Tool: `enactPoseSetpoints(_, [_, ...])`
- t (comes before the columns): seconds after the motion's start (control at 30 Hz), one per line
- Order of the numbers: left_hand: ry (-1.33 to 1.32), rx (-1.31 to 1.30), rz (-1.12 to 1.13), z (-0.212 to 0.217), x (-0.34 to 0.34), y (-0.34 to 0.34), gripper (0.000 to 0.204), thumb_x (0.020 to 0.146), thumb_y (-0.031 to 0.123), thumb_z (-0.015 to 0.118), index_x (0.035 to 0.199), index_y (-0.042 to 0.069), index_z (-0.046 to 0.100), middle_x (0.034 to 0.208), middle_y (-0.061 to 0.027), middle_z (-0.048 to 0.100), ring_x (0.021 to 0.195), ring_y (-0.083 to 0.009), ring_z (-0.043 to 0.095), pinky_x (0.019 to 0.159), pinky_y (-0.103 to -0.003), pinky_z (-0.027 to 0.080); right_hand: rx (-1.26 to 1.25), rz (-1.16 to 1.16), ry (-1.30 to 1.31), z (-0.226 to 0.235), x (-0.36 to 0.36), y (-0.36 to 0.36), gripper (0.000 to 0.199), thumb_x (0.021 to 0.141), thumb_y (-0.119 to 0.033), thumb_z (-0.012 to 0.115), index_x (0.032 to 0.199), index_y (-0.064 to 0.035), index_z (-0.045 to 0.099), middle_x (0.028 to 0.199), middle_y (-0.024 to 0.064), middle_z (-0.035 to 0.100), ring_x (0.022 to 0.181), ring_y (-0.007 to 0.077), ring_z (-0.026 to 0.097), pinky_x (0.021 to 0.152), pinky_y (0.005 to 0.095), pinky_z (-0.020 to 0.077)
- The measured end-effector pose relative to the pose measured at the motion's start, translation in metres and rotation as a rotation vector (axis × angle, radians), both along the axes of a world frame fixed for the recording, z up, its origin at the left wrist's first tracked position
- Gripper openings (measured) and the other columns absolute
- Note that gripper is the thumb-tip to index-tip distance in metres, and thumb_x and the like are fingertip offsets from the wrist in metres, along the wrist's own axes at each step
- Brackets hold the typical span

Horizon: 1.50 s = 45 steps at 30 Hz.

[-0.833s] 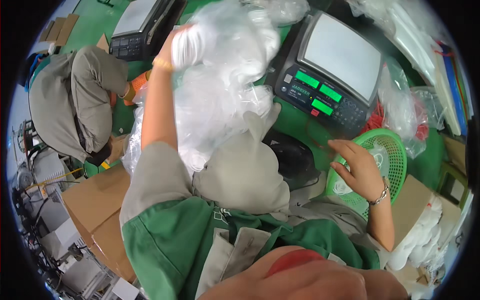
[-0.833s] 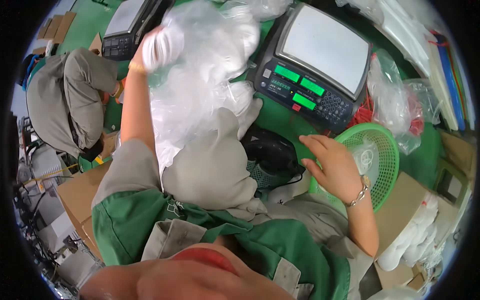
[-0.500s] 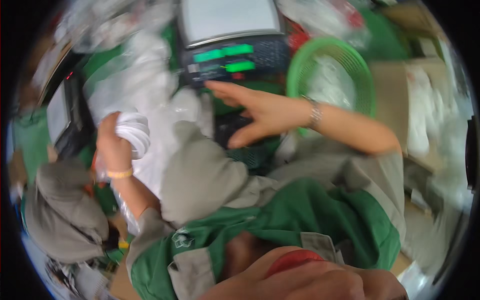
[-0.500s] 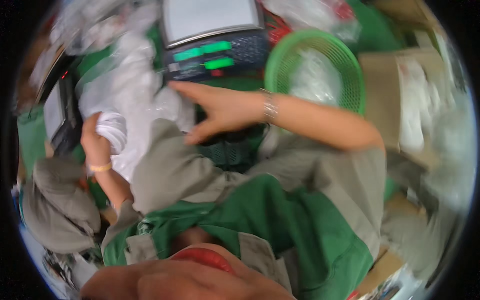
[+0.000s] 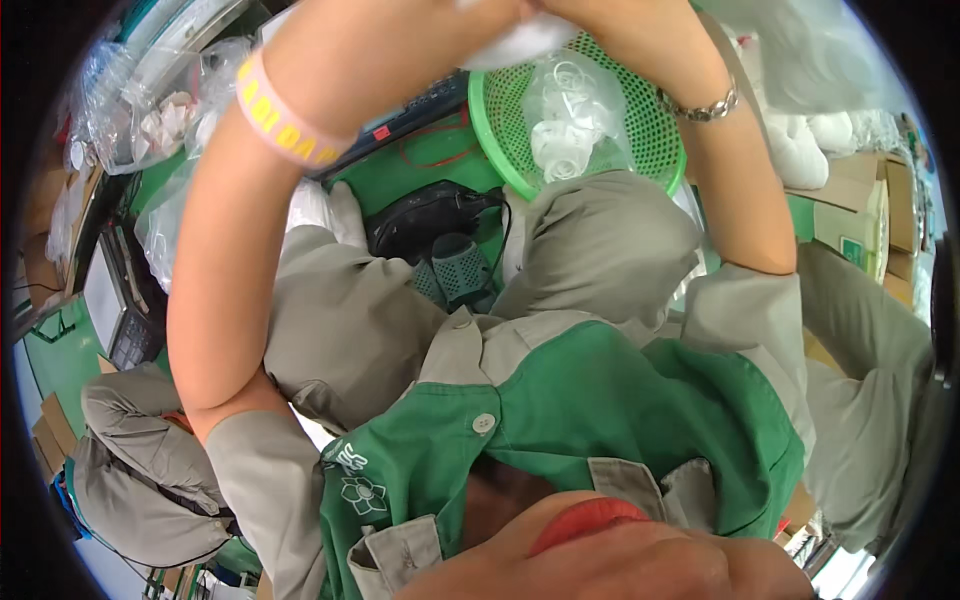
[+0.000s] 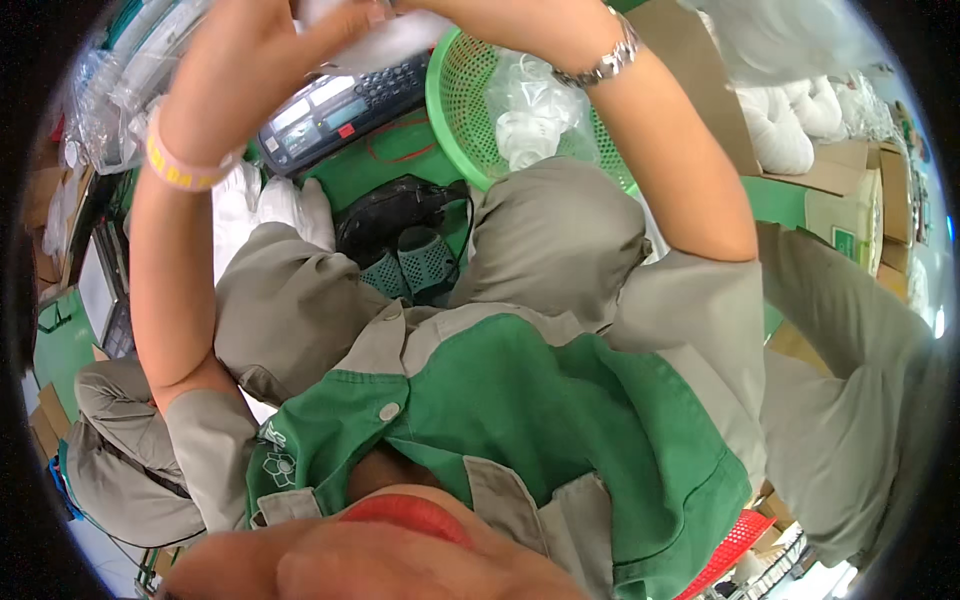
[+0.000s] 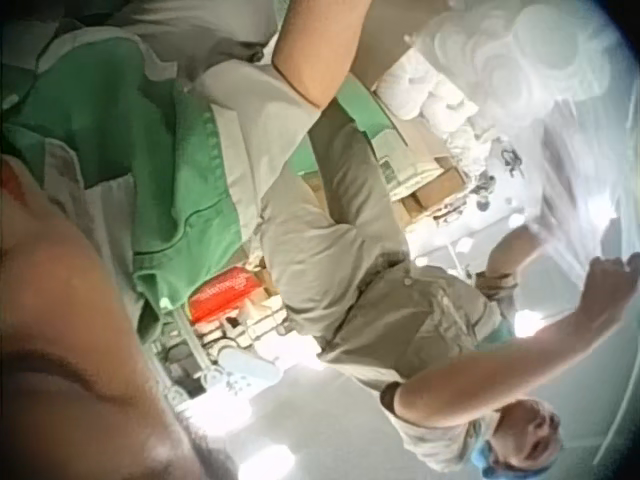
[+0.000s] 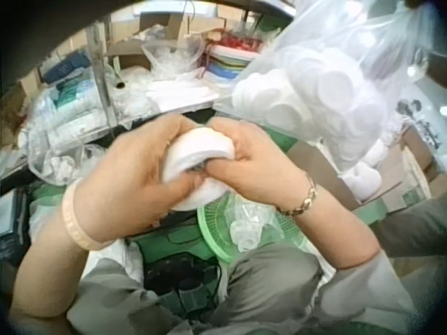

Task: The person gathers plastic rings by hand, places them into plastic bags, and seals the bags.

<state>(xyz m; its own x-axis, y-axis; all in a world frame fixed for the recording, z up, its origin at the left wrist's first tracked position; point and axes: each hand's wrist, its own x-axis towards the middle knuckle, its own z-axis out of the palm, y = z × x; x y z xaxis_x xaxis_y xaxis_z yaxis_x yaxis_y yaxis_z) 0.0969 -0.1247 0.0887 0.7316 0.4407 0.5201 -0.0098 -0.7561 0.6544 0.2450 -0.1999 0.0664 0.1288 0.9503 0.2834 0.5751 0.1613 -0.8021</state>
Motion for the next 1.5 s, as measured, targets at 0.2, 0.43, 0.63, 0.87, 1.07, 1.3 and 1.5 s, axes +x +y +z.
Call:
enactPoseSetpoints(0.2, [0.552, 0.002, -0.549, -0.026, -0.047, -0.009, 0.056, 0.072, 0.011, 0.068, 0.124, 0.002, 0.046, 0.125, -0.0174, 0.048, 0.115, -0.0325, 0.046, 0.098, -0.037, 0.037, -0.135, -0.428, 0.463, -0.075, 0.068, -0.109, 0.029, 0.074, -0.008, 0.057, 0.101, 0.0001, 0.057, 0.086, 0.0048, 0.062, 0.08, 0.0122, 0.057, 0.074, 0.0251, 0.0443])
enactPoseSetpoints(0.43, [0.872, 0.187, -0.691, -0.022, -0.081, -0.064, 0.057, 0.07, 0.02, 0.069, 0.121, 0.004, 0.047, 0.111, -0.0148, 0.056, 0.093, -0.0318, 0.057, 0.081, -0.038, 0.045, -0.217, -0.754, 0.84, -0.222, 0.124, -0.204, 0.032, 0.072, 0.001, 0.055, 0.104, -0.0012, 0.053, 0.088, 0.0051, 0.06, 0.08, 0.0164, 0.059, 0.072, 0.0293, 0.0479])
enactPoseSetpoints(0.63, [0.95, 0.095, -0.511, -0.066, -0.062, -0.031, 0.05, 0.075, 0.019, 0.065, 0.119, 0.001, 0.049, 0.101, -0.0203, 0.059, 0.09, -0.0351, 0.058, 0.077, -0.039, 0.046, -0.526, -0.723, 0.859, -0.262, 0.116, -0.19, 0.04, 0.068, 0.002, 0.06, 0.107, 0.0011, 0.054, 0.092, 0.0077, 0.061, 0.079, 0.0169, 0.059, 0.069, 0.0308, 0.0495])
enactPoseSetpoints(0.87, [0.811, -0.21, -0.37, -0.085, -0.055, 0.004, 0.043, 0.08, 0.019, 0.064, 0.118, 0.003, 0.052, 0.09, -0.0134, 0.06, 0.077, -0.021, 0.059, 0.073, -0.032, 0.048, -0.275, -0.221, 0.839, -0.147, 0.076, -0.14, 0.031, 0.077, 0.0, 0.055, 0.108, 0.0023, 0.054, 0.101, 0.0077, 0.061, 0.088, 0.0137, 0.059, 0.08, 0.0273, 0.0468])
enactPoseSetpoints(1.07, [0.588, -0.195, -0.375, -0.085, -0.03, -0.015, 0.05, 0.078, 0.022, 0.067, 0.121, 0.004, 0.05, 0.103, -0.0118, 0.059, 0.09, -0.0186, 0.057, 0.08, -0.031, 0.046, -0.096, -0.071, 0.655, -0.051, 0.037, -0.118, 0.035, 0.077, 0.0, 0.055, 0.112, 0.0007, 0.053, 0.104, 0.0045, 0.059, 0.096, 0.0129, 0.055, 0.085, 0.0267, 0.0429])
enactPoseSetpoints(1.3, [0.063, -0.196, -0.223, -0.09, -0.018, -0.003, 0.052, 0.077, 0.027, 0.067, 0.117, -0.002, 0.051, 0.109, -0.018, 0.059, 0.101, -0.0287, 0.056, 0.091, -0.034, 0.042, -0.15, 0.117, 0.693, 0.007, -0.001, -0.057, 0.042, 0.073, 0.0, 0.049, 0.115, 0.0044, 0.049, 0.108, 0.0099, 0.058, 0.102, 0.0182, 0.055, 0.087, 0.0306, 0.0444])
enactPoseSetpoints(1.5, [-0.231, -0.987, -0.374, -0.073, -0.037, 0.033, 0.024, 0.084, 0.014, 0.052, 0.097, -0.005, 0.059, 0.086, -0.0119, 0.063, 0.092, -0.0246, 0.06, 0.087, -0.031, 0.044, 0.017, 0.171, 0.561, 0.006, 0.044, -0.054, 0.032, 0.079, -0.005, 0.055, 0.11, -0.0006, 0.054, 0.097, 0.0037, 0.061, 0.087, 0.0124, 0.057, 0.076, 0.0265, 0.046])
